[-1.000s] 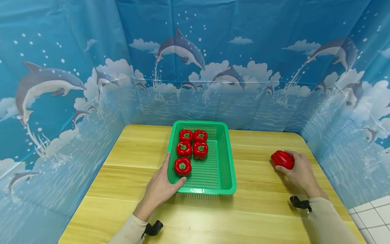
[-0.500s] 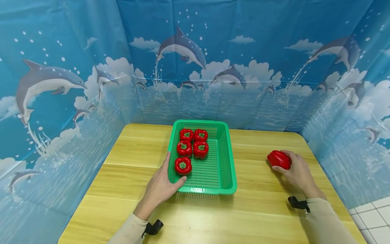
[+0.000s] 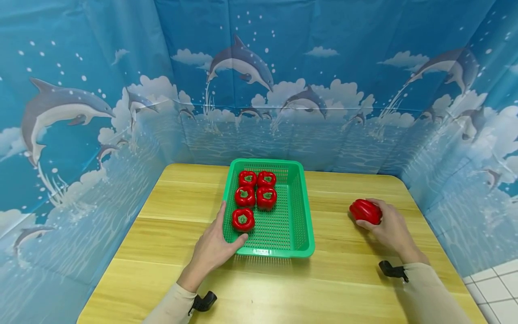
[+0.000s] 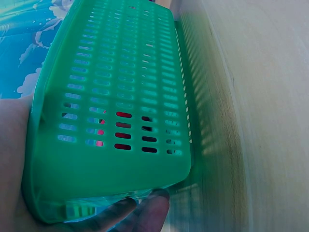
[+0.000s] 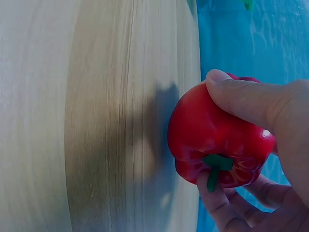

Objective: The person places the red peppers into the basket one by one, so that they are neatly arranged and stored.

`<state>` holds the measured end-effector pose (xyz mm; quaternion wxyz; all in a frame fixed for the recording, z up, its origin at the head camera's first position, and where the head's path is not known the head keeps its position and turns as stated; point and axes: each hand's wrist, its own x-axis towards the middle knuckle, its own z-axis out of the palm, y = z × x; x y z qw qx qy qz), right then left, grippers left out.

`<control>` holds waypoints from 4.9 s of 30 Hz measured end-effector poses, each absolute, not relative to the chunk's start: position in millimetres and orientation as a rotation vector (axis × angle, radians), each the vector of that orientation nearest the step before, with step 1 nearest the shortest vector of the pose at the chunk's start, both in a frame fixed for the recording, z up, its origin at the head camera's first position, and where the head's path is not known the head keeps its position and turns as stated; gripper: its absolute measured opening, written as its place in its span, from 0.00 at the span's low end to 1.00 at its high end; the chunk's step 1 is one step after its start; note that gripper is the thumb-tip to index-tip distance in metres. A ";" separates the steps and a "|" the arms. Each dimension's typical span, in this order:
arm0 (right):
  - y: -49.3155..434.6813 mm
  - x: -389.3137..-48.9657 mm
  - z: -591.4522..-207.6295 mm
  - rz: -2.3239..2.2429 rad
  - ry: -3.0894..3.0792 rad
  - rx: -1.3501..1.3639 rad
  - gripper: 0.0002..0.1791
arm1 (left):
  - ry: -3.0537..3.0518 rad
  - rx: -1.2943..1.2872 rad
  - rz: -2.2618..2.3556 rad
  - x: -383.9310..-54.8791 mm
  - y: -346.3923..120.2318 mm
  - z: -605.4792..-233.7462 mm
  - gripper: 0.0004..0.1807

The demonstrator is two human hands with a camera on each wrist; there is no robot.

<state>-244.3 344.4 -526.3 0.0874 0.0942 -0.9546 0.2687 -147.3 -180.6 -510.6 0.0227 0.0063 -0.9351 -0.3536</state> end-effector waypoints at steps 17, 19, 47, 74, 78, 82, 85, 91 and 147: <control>328.9 -242.0 -522.5 0.822 -2.842 0.325 0.48 | -2.896 0.046 -1.107 -148.3 -179.6 -509.8 0.67; 326.2 -241.5 -521.2 0.833 -2.840 0.324 0.48 | -2.897 0.040 -1.104 -148.5 -179.7 -510.0 0.67; 267.1 -235.7 -489.9 0.761 -2.732 0.499 0.44 | -2.891 0.040 -1.103 -150.1 -179.6 -514.3 0.67; 225.1 -229.3 -468.4 0.775 -2.671 0.627 0.45 | -2.884 0.026 -1.108 -148.6 -179.4 -512.0 0.66; 219.1 -229.6 -466.7 0.791 -2.652 0.654 0.46 | -2.842 -0.021 -1.093 -151.8 -183.1 -522.0 0.66; 213.4 -230.9 -464.7 0.789 -2.629 0.691 0.46 | -2.823 -0.039 -1.100 -151.9 -183.5 -522.9 0.66; 209.8 -232.9 -464.1 0.784 -2.625 0.704 0.47 | -2.848 -0.002 -1.127 -149.5 -180.7 -514.6 0.66; 203.6 -233.9 -461.7 0.808 -2.645 0.713 0.45 | -2.880 0.018 -1.107 -149.2 -180.2 -514.1 0.66; 150.8 -237.0 -441.6 0.749 -2.767 0.939 0.45 | -2.880 0.034 -1.087 -149.5 -180.5 -518.0 0.66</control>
